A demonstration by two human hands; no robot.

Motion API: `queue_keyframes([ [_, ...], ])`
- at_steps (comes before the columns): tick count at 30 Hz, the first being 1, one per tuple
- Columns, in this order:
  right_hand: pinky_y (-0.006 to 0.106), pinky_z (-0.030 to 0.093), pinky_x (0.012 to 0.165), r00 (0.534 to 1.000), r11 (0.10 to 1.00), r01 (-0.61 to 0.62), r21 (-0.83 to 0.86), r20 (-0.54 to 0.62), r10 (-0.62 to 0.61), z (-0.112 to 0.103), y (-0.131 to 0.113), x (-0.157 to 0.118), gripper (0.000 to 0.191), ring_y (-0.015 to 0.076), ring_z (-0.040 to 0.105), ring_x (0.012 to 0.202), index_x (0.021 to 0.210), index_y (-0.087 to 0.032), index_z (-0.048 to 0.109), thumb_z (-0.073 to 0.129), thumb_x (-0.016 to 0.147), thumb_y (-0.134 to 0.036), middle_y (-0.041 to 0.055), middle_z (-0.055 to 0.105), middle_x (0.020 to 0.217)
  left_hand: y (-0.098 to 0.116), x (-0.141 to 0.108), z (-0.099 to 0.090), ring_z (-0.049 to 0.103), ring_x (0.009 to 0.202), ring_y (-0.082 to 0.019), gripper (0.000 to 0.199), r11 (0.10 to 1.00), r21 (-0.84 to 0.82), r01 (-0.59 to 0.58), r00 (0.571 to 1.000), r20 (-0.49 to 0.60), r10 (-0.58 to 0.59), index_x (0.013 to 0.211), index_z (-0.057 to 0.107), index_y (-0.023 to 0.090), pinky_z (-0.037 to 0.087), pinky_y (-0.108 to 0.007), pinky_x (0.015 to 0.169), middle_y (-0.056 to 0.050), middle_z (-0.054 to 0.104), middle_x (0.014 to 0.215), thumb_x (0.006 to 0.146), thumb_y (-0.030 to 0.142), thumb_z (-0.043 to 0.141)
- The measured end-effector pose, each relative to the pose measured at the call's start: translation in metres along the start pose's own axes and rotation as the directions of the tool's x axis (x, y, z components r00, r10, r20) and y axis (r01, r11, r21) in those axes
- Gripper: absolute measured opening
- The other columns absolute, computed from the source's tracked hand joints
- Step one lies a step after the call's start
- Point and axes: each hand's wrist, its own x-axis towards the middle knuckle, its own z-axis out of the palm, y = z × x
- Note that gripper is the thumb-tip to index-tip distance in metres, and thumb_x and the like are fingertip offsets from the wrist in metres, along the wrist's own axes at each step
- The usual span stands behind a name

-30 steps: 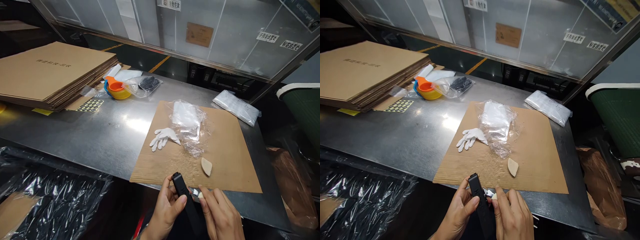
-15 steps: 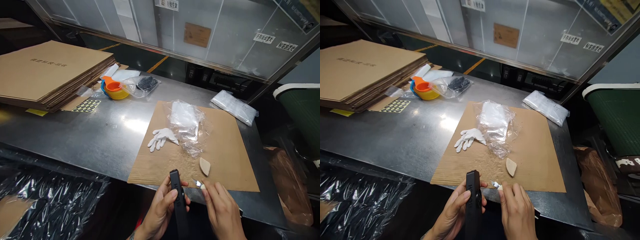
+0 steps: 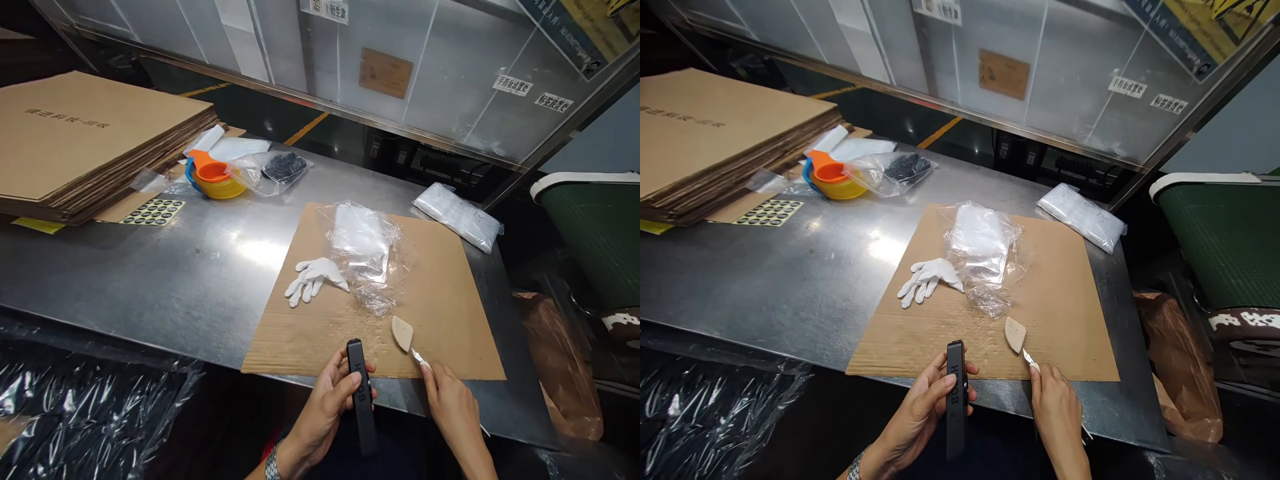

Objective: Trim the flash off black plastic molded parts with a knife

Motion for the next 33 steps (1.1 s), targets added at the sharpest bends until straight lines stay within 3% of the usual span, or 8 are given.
queue_keyframes([
  [3,0.019,0.037,0.044,0.998,0.984,0.036,0.174,0.044,-0.044,-0.019,-0.006,-0.002,0.031,0.0112,0.06,0.052,0.08,-0.021,0.058,0.033,0.097,-0.031,-0.001,0.063,0.066,-0.002,-0.003,0.0,0.062,0.076,-0.019,0.041,1.0,0.022,0.004,0.999,0.049,-0.005,0.114,0.043,0.021,0.049,-0.036,0.069,-0.006,0.058,0.1,0.079,0.033,0.062],
  [6,0.02,0.043,0.057,0.988,0.884,0.119,0.452,0.036,-0.151,-0.034,-0.028,-0.004,0.028,0.0125,0.061,0.064,0.087,-0.021,0.058,0.032,0.097,-0.029,0.0017,0.062,0.074,-0.004,-0.007,0.003,0.063,0.078,-0.02,0.044,0.999,0.025,-0.023,0.995,0.098,0.021,0.113,0.045,0.022,0.049,-0.037,0.072,-0.006,0.058,0.1,0.077,0.035,0.065],
  [8,0.022,0.043,0.059,0.979,0.838,0.177,0.517,-0.009,-0.202,-0.039,-0.045,-0.007,0.028,0.0137,0.059,0.064,0.087,-0.02,0.057,0.032,0.097,-0.027,0.0022,0.059,0.071,-0.006,-0.009,0.004,0.062,0.08,-0.02,0.044,0.998,0.014,-0.055,0.993,0.104,0.053,0.112,0.047,0.022,0.048,-0.036,0.075,-0.005,0.059,0.099,0.076,0.036,0.066],
  [14,0.024,0.036,0.053,0.972,0.88,0.232,0.415,-0.143,-0.188,-0.04,-0.069,-0.012,0.033,0.0138,0.053,0.056,0.082,-0.018,0.058,0.031,0.097,-0.029,0.001,0.054,0.062,-0.008,-0.014,0.003,0.057,0.095,-0.02,0.048,0.99,0.029,-0.137,0.991,0.019,0.136,0.111,0.049,0.023,0.045,-0.032,0.083,-0.005,0.06,0.1,0.071,0.038,0.072],
  [22,0.022,0.037,0.052,0.941,0.873,0.335,0.353,-0.075,-0.331,-0.057,-0.066,-0.007,0.025,0.0123,0.055,0.055,0.087,-0.019,0.057,0.034,0.096,-0.025,0.0006,0.056,0.063,-0.004,-0.019,0.004,0.055,0.073,-0.013,0.045,0.973,0.054,-0.223,0.974,-0.023,0.225,0.105,0.051,0.022,0.047,-0.028,0.077,-0.001,0.058,0.083,0.069,0.036,0.074],
  [33,0.022,0.037,0.052,0.942,0.874,0.33,0.357,-0.07,-0.328,-0.056,-0.067,-0.007,0.024,0.0122,0.056,0.056,0.088,-0.018,0.057,0.035,0.096,-0.024,0.0004,0.055,0.064,-0.001,-0.02,0.005,0.058,0.087,-0.018,0.053,0.973,0.098,-0.209,0.977,-0.012,0.211,0.112,0.044,0.023,0.046,-0.028,0.075,-0.005,0.06,0.098,0.07,0.038,0.073],
])
